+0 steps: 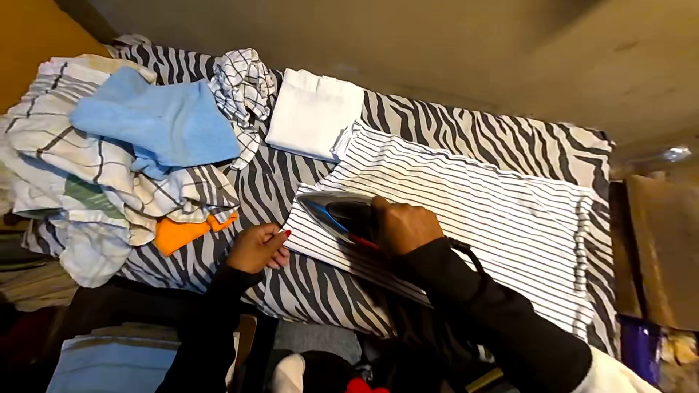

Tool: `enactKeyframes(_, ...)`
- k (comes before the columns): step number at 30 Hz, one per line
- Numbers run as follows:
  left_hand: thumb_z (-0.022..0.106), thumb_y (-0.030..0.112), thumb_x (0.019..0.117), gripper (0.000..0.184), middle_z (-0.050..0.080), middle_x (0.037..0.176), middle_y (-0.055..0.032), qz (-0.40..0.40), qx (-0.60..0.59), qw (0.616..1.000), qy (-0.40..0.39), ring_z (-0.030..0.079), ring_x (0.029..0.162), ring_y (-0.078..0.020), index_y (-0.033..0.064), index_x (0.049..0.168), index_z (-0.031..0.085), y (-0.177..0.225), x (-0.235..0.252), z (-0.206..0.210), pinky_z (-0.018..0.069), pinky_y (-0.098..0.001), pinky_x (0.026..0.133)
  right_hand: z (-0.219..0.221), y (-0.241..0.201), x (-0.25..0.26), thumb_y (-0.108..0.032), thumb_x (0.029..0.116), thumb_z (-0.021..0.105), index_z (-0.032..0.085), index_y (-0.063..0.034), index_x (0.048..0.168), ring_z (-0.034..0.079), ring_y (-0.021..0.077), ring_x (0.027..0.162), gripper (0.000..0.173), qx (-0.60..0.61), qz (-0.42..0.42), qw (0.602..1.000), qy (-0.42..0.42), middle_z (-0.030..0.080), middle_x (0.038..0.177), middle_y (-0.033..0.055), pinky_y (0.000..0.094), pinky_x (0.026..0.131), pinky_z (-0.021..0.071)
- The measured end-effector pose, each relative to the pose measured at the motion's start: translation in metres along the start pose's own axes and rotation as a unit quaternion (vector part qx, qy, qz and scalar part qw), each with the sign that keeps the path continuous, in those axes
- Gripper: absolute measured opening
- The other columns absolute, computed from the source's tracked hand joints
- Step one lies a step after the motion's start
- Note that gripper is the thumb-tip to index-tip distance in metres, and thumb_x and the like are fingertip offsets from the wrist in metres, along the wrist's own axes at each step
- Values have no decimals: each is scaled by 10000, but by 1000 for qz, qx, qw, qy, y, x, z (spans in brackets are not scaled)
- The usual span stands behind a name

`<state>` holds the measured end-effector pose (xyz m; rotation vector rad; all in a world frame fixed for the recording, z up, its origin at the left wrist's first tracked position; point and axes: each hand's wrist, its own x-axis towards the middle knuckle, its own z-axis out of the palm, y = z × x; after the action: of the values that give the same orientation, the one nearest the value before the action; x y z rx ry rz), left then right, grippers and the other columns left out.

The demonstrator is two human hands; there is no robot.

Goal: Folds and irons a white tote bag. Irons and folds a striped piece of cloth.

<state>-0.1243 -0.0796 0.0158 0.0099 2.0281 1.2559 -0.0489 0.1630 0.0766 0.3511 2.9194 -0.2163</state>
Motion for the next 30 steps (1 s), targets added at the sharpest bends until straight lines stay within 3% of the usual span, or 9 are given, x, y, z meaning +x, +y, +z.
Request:
enactKeyframes(5,694,53,961,146,664,697,-7,18,-46,993,104,669,570,-63,12,871,586,0,2,15,598,-229,599,-2,-31,25,-173,944,692,665,-34,1049,715,444,792,176,34,7,999,-23,701,817,209,593,612,541)
enactKeyframes(7,733,-32,897,192,636,804,-60,44,-74,988,132,673,618,-99,-40,987,564,-4,1,17,615,-265,621,-2,-38,31,-125,885,747,660,-23,1017,704,456,764,188,54,-5,999,-2,688,802,222,603,581,534)
enactKeyframes(9,744,-70,866,275,613,860,-94,62,-86,982,157,680,631,-126,-63,1055,545,-9,0,19,626,-283,609,-10,-47,39,-116,933,696,667,-11,1065,711,464,830,171,61,3,998,-13,703,871,241,611,626,544)
enactKeyframes(13,770,22,886,357,591,786,-72,68,-14,980,186,650,572,-132,-43,1170,564,-17,-1,19,610,-296,560,-6,-61,44,-97,928,684,662,-11,1060,711,459,835,159,87,26,996,4,701,893,247,607,613,550)
enactKeyframes(16,686,113,957,289,634,760,-94,116,82,959,246,653,592,-164,-37,1200,642,-23,-22,0,603,-365,575,-11,-75,16,-121,1004,585,610,0,1259,704,462,987,283,83,21,988,-131,711,1051,259,623,776,558)
enactKeyframes(19,641,130,954,220,621,701,-11,200,90,922,320,616,561,-39,-44,1084,672,-35,-49,-27,573,-244,551,-15,-83,1,-111,1027,518,609,0,1295,697,474,1054,304,48,-34,980,-190,715,1100,267,633,818,540)
enactKeyframes(23,616,177,946,242,631,686,31,246,120,879,390,589,566,42,-29,1051,690,-45,-83,-35,524,-146,557,5,-89,22,-54,901,693,647,-15,1092,710,456,793,200,84,-43,994,-45,697,856,230,602,592,551)
enactKeyframes(27,592,156,971,277,644,700,5,248,111,873,404,607,584,31,-77,1096,672,-52,-116,-38,538,-160,570,-3,-107,-3,-91,1025,513,585,-7,1344,699,481,1035,337,63,-28,984,-167,713,1098,273,637,811,552)
enactKeyframes(30,579,151,978,252,650,727,74,271,61,872,402,610,623,88,-64,1085,654,-52,-118,-40,534,-112,590,-9,-112,-12,-76,1046,441,575,-8,1344,699,465,1068,334,26,-57,977,-203,711,1118,265,625,823,551)
